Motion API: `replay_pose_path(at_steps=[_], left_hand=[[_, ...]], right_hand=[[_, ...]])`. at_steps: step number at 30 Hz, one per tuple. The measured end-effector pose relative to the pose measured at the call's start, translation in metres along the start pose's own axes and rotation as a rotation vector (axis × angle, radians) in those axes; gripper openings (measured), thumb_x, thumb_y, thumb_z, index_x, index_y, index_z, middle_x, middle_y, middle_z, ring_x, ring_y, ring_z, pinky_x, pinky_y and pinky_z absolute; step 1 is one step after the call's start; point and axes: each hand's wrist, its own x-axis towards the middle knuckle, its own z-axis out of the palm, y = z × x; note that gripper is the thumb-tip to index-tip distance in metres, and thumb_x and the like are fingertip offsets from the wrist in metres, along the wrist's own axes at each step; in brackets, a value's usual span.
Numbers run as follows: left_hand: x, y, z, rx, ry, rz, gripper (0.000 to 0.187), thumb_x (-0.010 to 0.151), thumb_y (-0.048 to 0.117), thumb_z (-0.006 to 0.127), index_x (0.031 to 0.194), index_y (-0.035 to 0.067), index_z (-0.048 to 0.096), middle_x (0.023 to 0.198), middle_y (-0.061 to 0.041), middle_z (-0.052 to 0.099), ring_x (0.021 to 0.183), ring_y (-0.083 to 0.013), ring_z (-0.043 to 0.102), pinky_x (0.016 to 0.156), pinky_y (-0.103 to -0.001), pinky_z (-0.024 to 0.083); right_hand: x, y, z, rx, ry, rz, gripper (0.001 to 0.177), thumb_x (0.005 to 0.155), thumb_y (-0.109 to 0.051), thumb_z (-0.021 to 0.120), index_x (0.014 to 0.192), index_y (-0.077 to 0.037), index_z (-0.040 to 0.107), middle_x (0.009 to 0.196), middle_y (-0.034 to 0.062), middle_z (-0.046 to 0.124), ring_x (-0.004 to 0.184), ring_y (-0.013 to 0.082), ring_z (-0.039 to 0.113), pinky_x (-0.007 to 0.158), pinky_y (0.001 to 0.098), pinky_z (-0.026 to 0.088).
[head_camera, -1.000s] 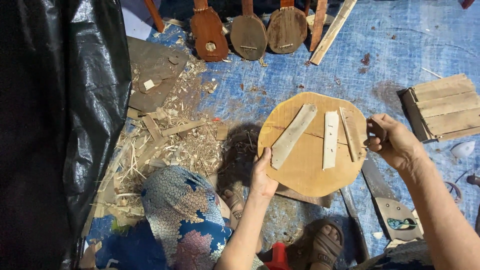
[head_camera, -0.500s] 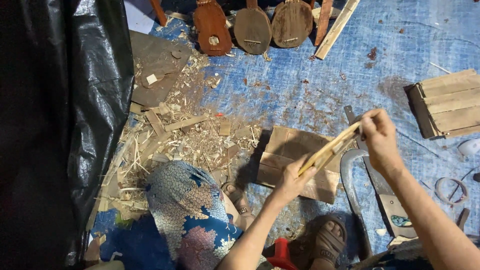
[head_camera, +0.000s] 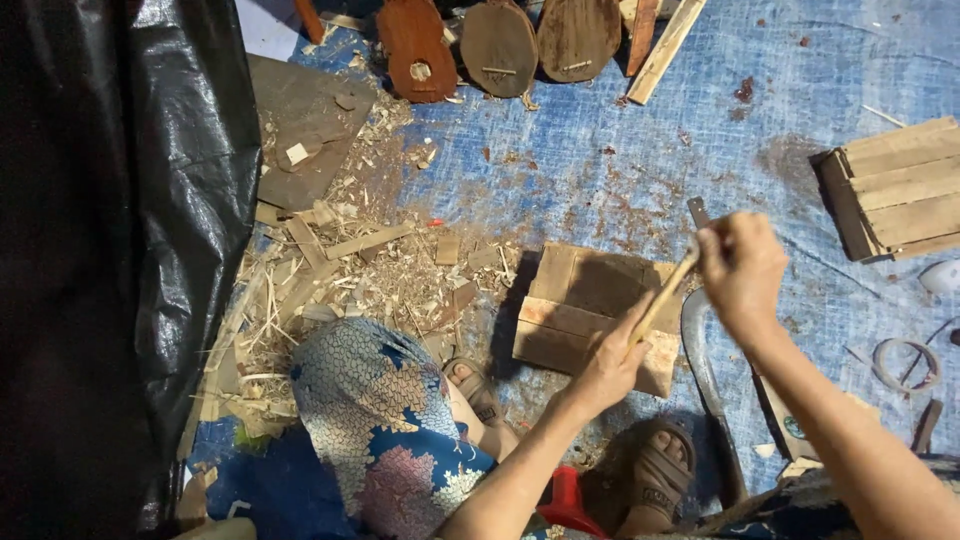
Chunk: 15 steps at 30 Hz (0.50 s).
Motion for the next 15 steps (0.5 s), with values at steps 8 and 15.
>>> replay_pose_path(at_steps=[8, 15], left_hand=[[0.000, -0.032, 0.007, -0.049, -0.131, 0.061, 0.087, 0.089, -0.020, 0.047, 0.159, 0.025, 0.024, 0.144, -0.023, 0.050, 0.083, -0.0277, 0.058, 0.063, -0.028, 0.057], [0.002, -0.036, 0.006, -0.073, -0.200, -0.022, 0.098, 0.082, -0.028, 0.039, 0.157, 0.033, 0.023, 0.164, -0.011, 0.030, 0.107, -0.0362, 0.067, 0.071, -0.026, 0.064]], right_hand=[[0.011, -0.083, -0.059, 0.128, -0.046, 0.063, 0.023, 0.102, -0.001, 0.076, 0.087, 0.003, 0.059, 0.086, 0.0103, 0.052, 0.065, 0.0172, 0.043, 0.053, 0.0300, 0.039], [0.022, -0.074, -0.058, 0.015, -0.147, 0.143, 0.023, 0.100, -0.002, 0.080, 0.084, 0.001, 0.064, 0.090, 0.0115, 0.057, 0.069, 0.0197, 0.051, 0.057, 0.0272, 0.050]])
